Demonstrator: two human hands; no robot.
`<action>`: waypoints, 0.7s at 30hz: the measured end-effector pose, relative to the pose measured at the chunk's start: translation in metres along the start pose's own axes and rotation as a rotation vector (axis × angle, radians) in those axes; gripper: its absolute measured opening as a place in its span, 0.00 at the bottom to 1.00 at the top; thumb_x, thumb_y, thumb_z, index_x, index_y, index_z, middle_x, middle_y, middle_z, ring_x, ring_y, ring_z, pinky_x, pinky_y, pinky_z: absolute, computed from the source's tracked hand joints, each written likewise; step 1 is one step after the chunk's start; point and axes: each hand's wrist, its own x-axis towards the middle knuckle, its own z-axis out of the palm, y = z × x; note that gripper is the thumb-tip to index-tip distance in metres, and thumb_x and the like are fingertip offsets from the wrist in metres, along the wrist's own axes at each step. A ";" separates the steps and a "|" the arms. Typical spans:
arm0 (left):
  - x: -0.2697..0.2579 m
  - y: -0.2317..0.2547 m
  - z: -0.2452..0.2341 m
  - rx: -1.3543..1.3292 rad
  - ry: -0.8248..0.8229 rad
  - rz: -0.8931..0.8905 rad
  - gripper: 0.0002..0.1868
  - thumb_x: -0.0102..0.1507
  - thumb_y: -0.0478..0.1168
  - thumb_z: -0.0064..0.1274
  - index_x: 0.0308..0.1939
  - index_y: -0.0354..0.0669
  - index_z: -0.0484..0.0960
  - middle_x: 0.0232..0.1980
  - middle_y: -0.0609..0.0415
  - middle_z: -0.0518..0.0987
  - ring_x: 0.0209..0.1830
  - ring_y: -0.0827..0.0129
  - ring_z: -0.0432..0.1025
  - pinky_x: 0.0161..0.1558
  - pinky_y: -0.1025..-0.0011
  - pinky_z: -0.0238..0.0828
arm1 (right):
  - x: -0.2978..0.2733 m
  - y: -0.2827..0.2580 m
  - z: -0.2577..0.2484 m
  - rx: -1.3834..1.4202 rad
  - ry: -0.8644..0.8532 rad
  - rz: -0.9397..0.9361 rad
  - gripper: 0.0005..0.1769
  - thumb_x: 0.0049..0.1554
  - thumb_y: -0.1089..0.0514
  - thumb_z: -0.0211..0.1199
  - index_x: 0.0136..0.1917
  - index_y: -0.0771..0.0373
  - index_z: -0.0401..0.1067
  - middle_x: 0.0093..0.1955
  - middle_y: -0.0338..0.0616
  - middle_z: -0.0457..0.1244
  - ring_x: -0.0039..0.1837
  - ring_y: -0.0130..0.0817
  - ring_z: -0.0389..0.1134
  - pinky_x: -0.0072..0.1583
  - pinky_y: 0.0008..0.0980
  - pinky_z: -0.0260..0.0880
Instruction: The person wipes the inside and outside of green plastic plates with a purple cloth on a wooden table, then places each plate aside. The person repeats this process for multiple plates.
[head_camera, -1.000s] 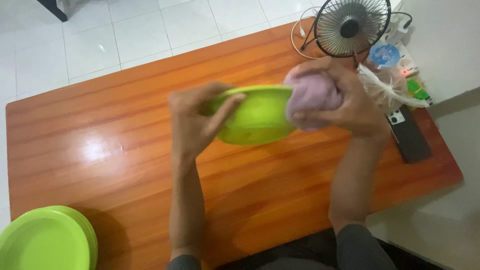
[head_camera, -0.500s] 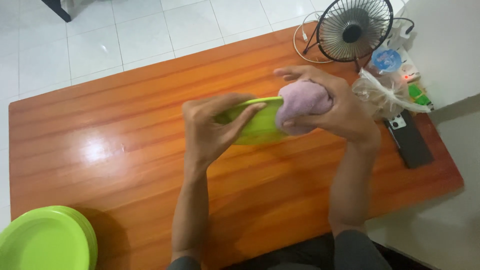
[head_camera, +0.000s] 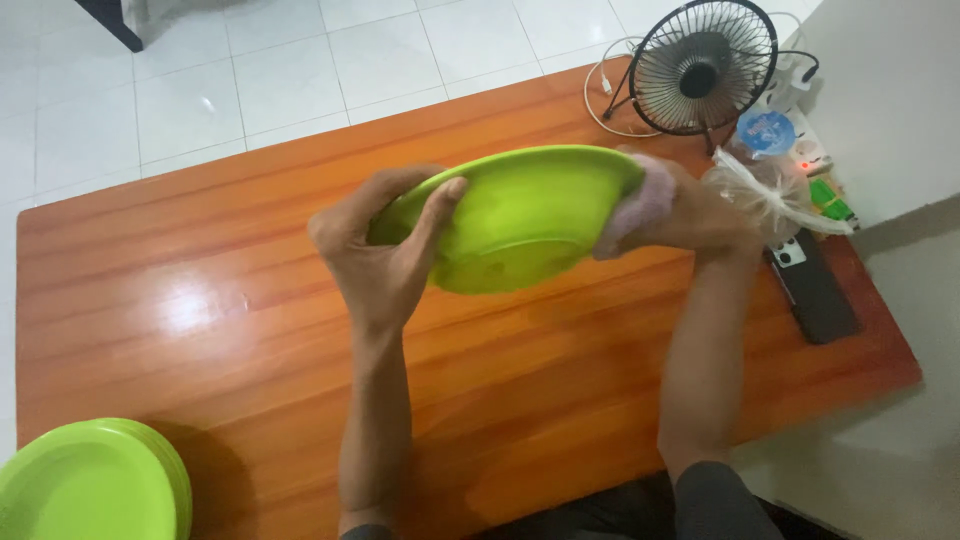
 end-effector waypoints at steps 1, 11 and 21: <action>-0.001 -0.001 0.000 0.000 0.009 -0.040 0.07 0.64 0.38 0.63 0.35 0.39 0.85 0.31 0.57 0.83 0.29 0.76 0.74 0.32 0.79 0.70 | -0.002 0.021 -0.007 0.058 0.019 -0.074 0.40 0.40 0.61 0.78 0.64 0.65 0.67 0.56 0.40 0.66 0.55 0.28 0.68 0.52 0.29 0.77; -0.007 -0.001 0.013 -0.123 0.079 -0.204 0.08 0.65 0.42 0.59 0.35 0.43 0.81 0.31 0.61 0.79 0.30 0.79 0.71 0.32 0.79 0.67 | -0.016 -0.004 0.014 0.116 0.491 -0.468 0.47 0.52 0.59 0.61 0.78 0.66 0.43 0.72 0.48 0.47 0.75 0.40 0.52 0.74 0.41 0.61; -0.008 -0.018 0.031 -0.096 0.317 -0.250 0.06 0.65 0.40 0.58 0.37 0.43 0.83 0.32 0.60 0.81 0.32 0.76 0.72 0.35 0.76 0.70 | 0.004 -0.075 0.034 -0.448 0.529 -0.677 0.13 0.58 0.64 0.56 0.32 0.56 0.66 0.58 0.48 0.59 0.61 0.44 0.56 0.66 0.50 0.52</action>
